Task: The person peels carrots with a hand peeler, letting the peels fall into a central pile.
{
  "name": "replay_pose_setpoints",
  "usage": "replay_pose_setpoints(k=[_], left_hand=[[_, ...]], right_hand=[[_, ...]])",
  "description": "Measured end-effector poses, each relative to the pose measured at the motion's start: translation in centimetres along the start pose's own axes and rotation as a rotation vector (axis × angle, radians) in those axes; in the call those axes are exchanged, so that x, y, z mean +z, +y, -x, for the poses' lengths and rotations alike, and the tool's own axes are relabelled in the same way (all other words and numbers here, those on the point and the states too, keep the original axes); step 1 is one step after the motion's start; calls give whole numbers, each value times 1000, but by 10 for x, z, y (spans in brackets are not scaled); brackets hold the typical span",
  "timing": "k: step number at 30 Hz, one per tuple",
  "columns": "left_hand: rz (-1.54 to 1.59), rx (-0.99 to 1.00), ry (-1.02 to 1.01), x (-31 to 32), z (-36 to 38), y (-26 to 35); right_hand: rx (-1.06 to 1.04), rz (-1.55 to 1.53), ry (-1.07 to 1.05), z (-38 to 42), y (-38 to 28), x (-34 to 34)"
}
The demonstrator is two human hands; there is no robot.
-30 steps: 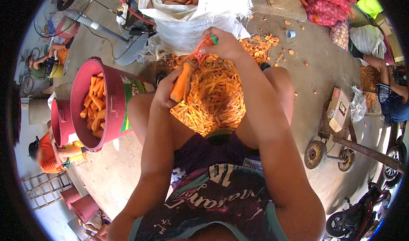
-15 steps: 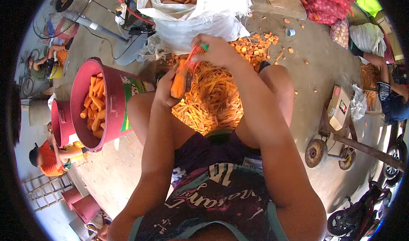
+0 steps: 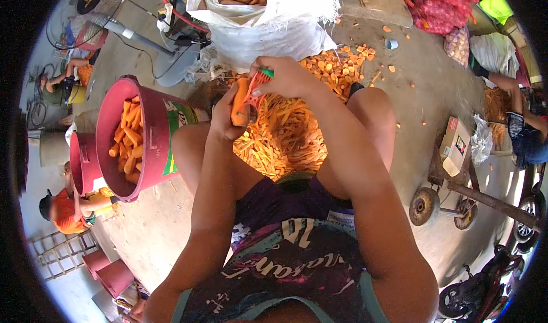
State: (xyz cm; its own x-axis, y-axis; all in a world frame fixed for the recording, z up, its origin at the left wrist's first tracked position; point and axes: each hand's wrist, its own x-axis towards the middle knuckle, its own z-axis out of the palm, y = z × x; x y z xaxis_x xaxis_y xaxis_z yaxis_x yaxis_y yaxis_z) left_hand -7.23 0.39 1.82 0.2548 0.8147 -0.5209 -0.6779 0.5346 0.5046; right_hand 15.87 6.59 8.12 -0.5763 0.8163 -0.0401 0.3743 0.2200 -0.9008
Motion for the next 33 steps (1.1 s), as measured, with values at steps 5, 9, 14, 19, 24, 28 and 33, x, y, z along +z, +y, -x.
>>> replay_pose_setpoints(k=[5, 9, 14, 19, 24, 28, 33], left_hand=[[-124, -62, 39, 32, 28, 3], [-228, -32, -16, 23, 34, 7], [9, 114, 31, -15, -7, -1], [-11, -16, -80, 15, 14, 1], [-89, -83, 30, 31, 31, 6], [-166, -57, -142, 18, 31, 10], [44, 85, 78, -1, 1, 2]], right_hand=[[146, 9, 177, -6, 22, -28], [182, 19, 294, -6, 36, -31], [61, 94, 204, 1, -6, -5], [25, -45, 80, -1, 5, 1], [148, 8, 291, -9, 18, -33], [305, -21, 280, -4, 0, -39], [44, 0, 105, 3, -6, 3]])
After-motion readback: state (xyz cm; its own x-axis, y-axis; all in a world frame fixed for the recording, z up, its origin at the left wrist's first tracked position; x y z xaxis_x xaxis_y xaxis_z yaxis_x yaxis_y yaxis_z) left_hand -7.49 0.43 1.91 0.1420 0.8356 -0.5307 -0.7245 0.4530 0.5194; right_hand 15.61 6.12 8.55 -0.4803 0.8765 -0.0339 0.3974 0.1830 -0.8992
